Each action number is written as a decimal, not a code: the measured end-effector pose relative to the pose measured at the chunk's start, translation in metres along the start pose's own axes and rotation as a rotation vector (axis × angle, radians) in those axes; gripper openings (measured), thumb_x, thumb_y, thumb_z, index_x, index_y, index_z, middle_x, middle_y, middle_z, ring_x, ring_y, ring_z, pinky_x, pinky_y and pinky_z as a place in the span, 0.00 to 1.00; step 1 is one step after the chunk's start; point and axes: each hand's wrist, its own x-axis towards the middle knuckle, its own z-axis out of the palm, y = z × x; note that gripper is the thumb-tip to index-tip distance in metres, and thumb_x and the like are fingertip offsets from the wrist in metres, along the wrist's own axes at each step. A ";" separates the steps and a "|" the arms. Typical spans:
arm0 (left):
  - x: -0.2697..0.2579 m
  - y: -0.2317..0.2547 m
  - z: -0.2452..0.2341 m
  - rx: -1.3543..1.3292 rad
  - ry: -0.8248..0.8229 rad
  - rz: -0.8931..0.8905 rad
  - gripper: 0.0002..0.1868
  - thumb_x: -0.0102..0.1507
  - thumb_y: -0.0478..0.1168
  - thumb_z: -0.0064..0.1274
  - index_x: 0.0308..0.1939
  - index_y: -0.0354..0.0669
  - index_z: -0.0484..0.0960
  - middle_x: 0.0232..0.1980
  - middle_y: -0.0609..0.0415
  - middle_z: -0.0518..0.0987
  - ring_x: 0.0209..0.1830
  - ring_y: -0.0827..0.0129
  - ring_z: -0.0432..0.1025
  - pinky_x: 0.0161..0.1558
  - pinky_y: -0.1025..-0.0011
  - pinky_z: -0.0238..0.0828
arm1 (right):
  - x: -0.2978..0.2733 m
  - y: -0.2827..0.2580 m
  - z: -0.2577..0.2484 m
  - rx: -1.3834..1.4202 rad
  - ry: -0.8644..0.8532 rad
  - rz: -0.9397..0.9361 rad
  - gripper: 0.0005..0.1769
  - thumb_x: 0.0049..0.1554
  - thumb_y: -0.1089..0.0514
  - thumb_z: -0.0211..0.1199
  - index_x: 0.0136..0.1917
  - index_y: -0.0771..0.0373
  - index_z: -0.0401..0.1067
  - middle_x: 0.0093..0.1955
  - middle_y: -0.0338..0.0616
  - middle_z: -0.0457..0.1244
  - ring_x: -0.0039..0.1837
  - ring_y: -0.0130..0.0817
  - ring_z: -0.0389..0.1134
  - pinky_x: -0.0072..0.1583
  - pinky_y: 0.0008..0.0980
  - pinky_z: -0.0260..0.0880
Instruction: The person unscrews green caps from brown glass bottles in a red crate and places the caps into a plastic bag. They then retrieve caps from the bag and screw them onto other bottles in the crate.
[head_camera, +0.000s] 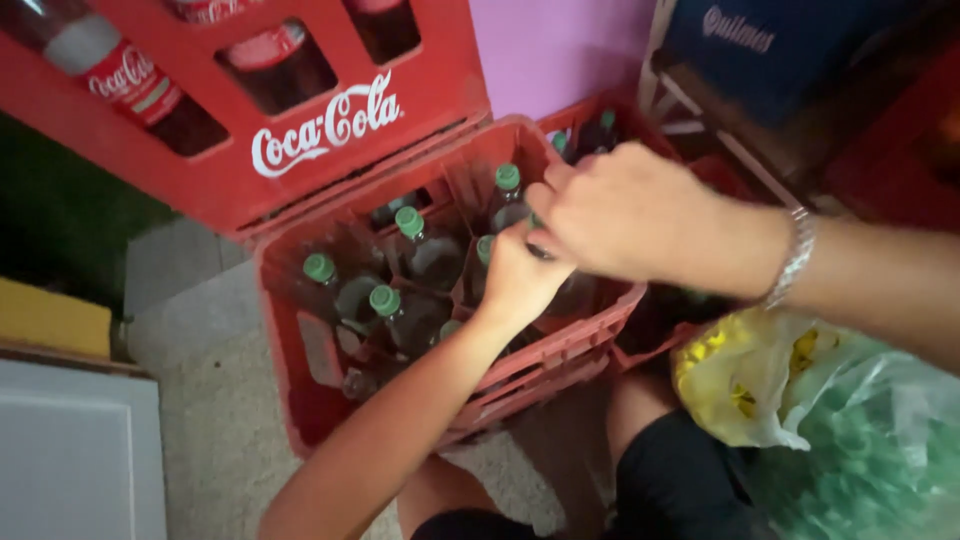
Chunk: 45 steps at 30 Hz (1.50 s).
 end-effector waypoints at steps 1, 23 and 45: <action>0.000 -0.001 0.004 -0.010 -0.004 0.012 0.17 0.52 0.47 0.65 0.26 0.47 0.70 0.25 0.62 0.70 0.30 0.76 0.61 0.33 0.70 0.63 | 0.003 -0.008 -0.007 -0.033 -0.061 0.124 0.33 0.69 0.29 0.45 0.44 0.58 0.72 0.33 0.42 0.70 0.32 0.46 0.75 0.31 0.43 0.73; 0.023 -0.047 0.008 -0.101 -0.061 0.138 0.20 0.52 0.46 0.70 0.41 0.46 0.78 0.38 0.58 0.78 0.43 0.72 0.70 0.48 0.67 0.68 | 0.030 -0.007 0.039 -0.076 0.096 0.091 0.27 0.62 0.37 0.38 0.47 0.56 0.71 0.27 0.39 0.66 0.34 0.44 0.73 0.33 0.48 0.69; 0.016 -0.032 -0.006 -0.053 -0.076 0.046 0.27 0.50 0.45 0.73 0.50 0.41 0.84 0.48 0.49 0.85 0.53 0.63 0.79 0.59 0.64 0.72 | 0.012 0.018 -0.036 0.646 -0.225 -0.218 0.22 0.58 0.67 0.51 0.64 0.57 0.69 0.53 0.49 0.67 0.63 0.60 0.66 0.61 0.53 0.72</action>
